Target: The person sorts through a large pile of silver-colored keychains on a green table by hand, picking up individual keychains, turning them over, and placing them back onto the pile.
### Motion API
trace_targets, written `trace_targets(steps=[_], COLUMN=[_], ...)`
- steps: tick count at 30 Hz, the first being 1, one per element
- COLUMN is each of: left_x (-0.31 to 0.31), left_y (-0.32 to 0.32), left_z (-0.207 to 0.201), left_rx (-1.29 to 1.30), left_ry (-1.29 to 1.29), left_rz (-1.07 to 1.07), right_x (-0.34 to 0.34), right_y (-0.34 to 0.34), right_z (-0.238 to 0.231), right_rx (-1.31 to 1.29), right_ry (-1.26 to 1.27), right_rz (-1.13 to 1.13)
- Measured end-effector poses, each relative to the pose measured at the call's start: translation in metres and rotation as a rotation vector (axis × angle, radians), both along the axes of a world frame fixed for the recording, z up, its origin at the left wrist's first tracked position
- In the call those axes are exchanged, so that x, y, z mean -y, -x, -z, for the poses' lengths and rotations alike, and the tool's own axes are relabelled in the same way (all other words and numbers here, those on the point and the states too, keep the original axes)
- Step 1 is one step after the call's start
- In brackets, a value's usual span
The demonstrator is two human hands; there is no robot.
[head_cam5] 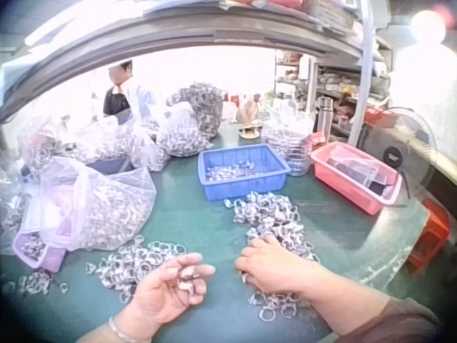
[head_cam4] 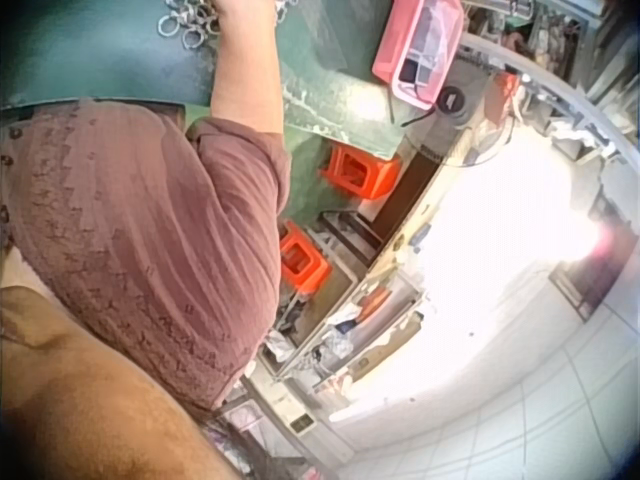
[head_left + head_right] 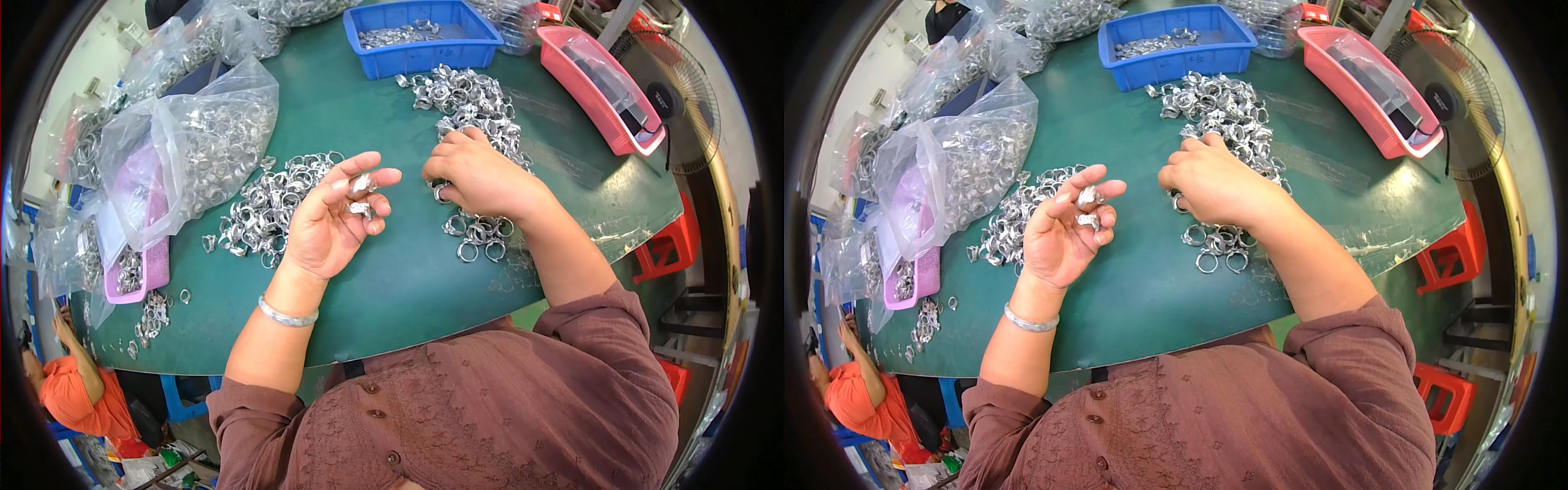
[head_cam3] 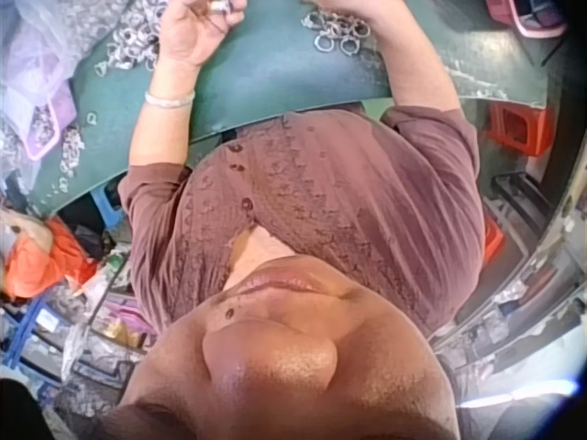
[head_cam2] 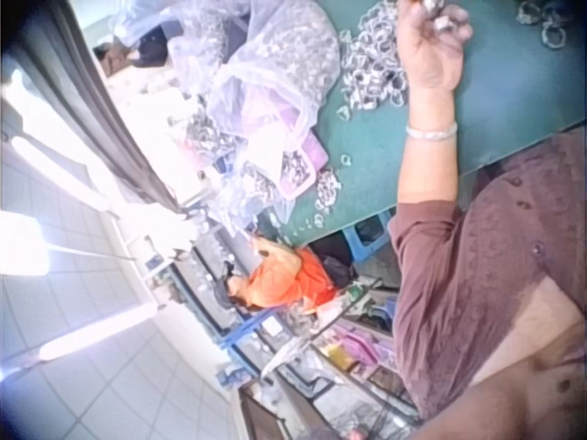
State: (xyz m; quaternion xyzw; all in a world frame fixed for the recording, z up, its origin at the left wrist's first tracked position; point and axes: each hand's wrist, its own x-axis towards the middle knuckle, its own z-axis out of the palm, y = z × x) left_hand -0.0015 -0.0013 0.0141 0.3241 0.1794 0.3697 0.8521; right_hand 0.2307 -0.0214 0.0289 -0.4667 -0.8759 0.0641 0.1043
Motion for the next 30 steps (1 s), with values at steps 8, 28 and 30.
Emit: trace_targets(steps=[8, 28, 30], left_x=[0.001, 0.019, 0.017], left_y=[0.002, -0.014, -0.015], left_z=[0.002, 0.002, 0.002], left_rx=[-0.186, -0.707, -0.769], left_ry=[-0.046, -0.69, -0.976], left_rz=[-0.027, -0.305, -0.477], right_x=[-0.001, 0.004, 0.004], right_y=[0.002, 0.024, 0.024], right_z=[-0.005, -0.005, -0.004], right_rx=[-0.026, -1.029, -1.018], right_ry=[0.044, 0.463, 0.453], right_rz=[0.053, 0.026, -0.036])
